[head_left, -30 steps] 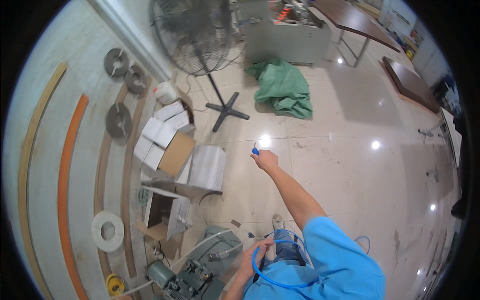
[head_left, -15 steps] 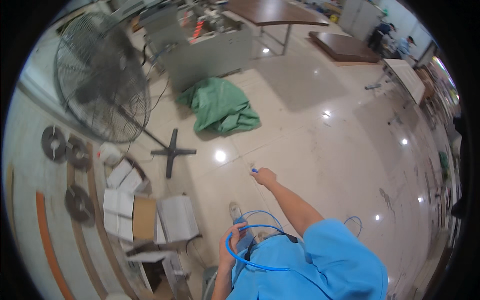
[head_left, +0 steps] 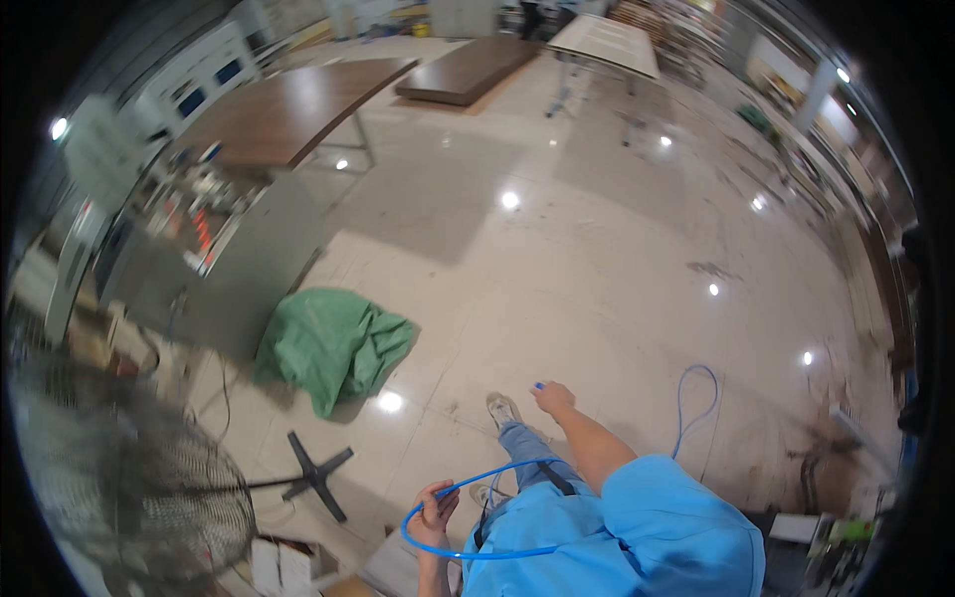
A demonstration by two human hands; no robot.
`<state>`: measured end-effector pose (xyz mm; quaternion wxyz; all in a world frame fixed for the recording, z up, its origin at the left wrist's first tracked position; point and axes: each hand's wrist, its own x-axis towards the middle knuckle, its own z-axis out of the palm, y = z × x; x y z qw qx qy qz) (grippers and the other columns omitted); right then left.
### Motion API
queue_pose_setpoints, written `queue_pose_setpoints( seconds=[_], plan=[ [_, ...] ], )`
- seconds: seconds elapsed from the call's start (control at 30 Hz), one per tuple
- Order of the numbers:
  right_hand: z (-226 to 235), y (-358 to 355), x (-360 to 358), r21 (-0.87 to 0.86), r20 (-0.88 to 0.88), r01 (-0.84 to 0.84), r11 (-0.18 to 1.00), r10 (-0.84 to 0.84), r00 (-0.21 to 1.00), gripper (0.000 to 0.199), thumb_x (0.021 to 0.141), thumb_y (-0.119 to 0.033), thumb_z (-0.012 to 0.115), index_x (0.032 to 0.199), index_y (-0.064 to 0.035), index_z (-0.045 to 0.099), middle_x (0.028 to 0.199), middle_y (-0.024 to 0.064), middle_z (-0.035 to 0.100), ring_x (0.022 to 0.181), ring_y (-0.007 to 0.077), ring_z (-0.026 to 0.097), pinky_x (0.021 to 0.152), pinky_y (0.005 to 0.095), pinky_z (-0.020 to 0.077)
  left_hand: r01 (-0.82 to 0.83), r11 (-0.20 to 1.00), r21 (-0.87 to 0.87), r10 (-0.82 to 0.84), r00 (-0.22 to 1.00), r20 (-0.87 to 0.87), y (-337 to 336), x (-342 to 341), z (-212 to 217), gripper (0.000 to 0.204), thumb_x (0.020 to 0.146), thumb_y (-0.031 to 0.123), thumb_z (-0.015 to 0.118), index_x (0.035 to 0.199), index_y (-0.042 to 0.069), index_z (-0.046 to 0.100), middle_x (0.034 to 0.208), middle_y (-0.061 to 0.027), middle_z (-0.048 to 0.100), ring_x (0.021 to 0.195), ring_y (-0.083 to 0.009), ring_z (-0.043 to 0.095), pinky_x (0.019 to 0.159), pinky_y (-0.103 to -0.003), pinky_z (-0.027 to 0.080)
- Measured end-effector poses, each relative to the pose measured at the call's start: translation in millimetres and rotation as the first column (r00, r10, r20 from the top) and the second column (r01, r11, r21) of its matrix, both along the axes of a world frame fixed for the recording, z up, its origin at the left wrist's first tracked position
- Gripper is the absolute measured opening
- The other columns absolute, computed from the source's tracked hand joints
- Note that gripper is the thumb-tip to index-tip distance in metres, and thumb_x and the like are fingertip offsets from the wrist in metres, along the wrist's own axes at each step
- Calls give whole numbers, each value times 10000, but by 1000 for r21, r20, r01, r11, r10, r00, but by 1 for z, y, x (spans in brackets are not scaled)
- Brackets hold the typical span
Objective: The person uses a blue air blow gun to clean dust and debris from a large industrial machine and the surrounding floor. The person moves around the machine, directing the air stream at various components and the floor surface.
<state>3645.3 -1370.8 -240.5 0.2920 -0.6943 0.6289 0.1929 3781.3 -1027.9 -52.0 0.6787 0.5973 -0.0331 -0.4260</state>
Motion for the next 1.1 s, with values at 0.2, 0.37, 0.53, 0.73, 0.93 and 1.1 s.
queue_pose_setpoints(
  seconds=[0.2,0.37,0.53,0.73,0.93,1.1],
  plan=[
    [-22,-67,-84,-25,-115,354,935,-355,928,530,916,-563,569,1164,-115,705,1229,113,686,1167,283,641,890,460,545,120,992,-33,-117,990,84,-120,97,2,529,1024,499,494,1205,7,558,1202,-191,653,1070,-306,676,943,-396,559],
    [-4,-154,-54,-138,145,362,922,-343,928,523,941,-577,535,1106,-111,705,1037,156,727,1012,338,690,839,478,545,238,966,-97,-216,957,193,-276,154,35,512,1046,489,448,1215,16,542,1227,-178,633,1100,-294,649,995,-404,513],
    [35,-225,-27,-228,316,454,861,-376,871,510,963,-560,514,1113,-96,662,948,173,725,914,358,700,792,483,548,496,860,-118,-428,829,360,-434,163,71,519,1046,479,456,1261,9,512,1264,-205,618,1134,-277,631,1016,-393,496],
    [9,-214,-78,-134,334,828,545,-762,555,517,952,-570,517,1109,-104,676,980,181,723,955,359,694,830,489,536,760,647,-68,-687,619,380,-555,156,81,560,1035,520,460,1276,17,510,1294,-192,603,1153,-278,614,1030,-392,472],
    [-34,-80,-137,-85,233,965,-250,-946,-225,554,947,-542,496,1117,-59,708,1086,208,709,1075,377,660,930,502,500,742,669,53,-670,571,474,-651,197,55,617,982,659,437,1184,87,555,1208,-131,627,1097,-252,606,1035,-402,442],
    [-29,-27,-155,63,524,547,-835,-438,-730,624,1010,-530,428,962,38,683,706,205,695,617,330,706,575,438,557,776,630,-1,-685,557,470,-784,179,37,485,1041,554,409,1009,92,550,914,-40,576,902,-158,581,911,-327,448]
  ],
)
